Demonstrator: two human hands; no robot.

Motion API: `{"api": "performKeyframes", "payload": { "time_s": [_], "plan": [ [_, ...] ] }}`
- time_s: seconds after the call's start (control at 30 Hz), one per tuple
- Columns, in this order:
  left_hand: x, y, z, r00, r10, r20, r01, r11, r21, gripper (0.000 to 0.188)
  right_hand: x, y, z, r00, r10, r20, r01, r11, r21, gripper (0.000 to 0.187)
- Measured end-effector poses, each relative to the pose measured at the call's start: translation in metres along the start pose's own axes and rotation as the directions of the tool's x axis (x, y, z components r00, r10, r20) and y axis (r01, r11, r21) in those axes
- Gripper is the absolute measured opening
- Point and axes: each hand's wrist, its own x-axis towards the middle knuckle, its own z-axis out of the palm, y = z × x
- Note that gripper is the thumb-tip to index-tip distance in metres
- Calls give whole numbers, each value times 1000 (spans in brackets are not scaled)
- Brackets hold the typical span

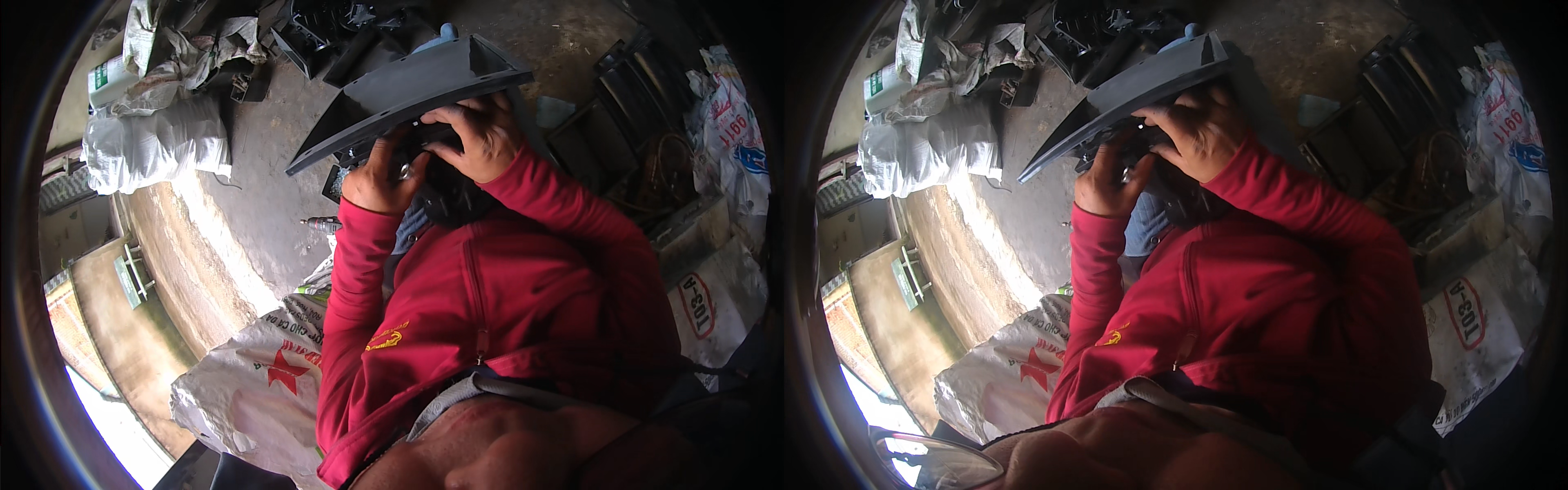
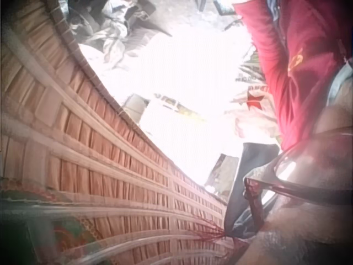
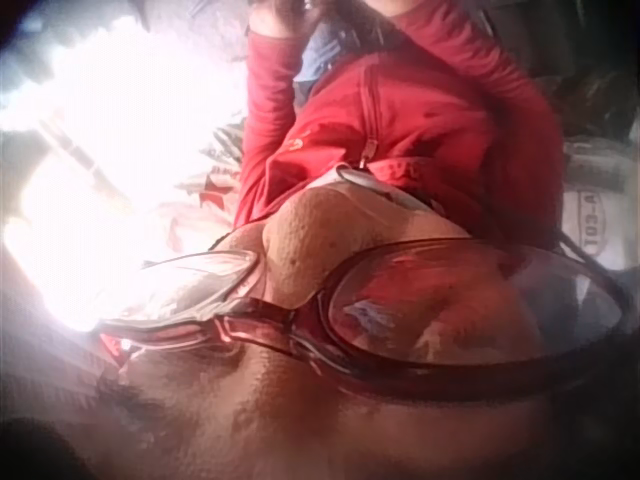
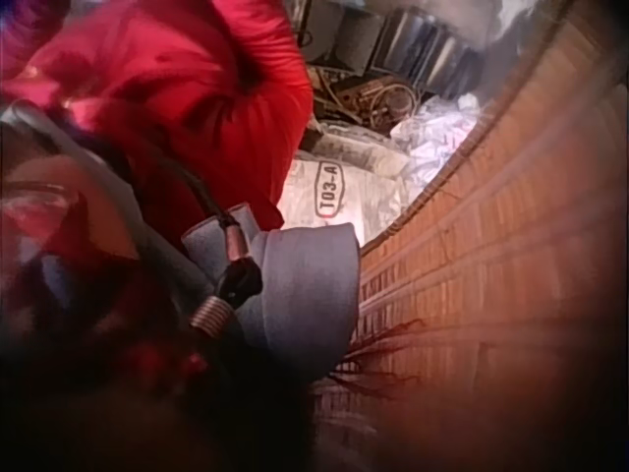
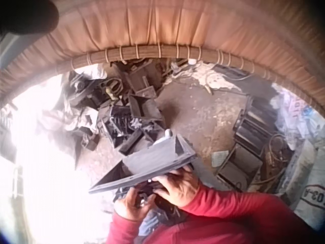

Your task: The person sits on the floor and assembles a metal housing by inserting and tightening bolts with a wrench. They repeatedly pick up bolts from a small container, align the housing halves, and tighten fasteners.

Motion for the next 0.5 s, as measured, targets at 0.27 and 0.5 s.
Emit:
{"api": "performKeyframes", "payload": {
  "time_s": [0.27, 0.5],
  "plan": [
    [0, 11, 0, 978, -191, 86, 204, 963, -176, 53, -4, -2, 4, 995, 77, 64, -77, 997, -4, 58],
    [-3, 13, 2, 981, -161, 108, 190, 910, -370, 56, -7, 1, 2, 998, 47, 52, -47, 999, -5, 58]
  ]
}}
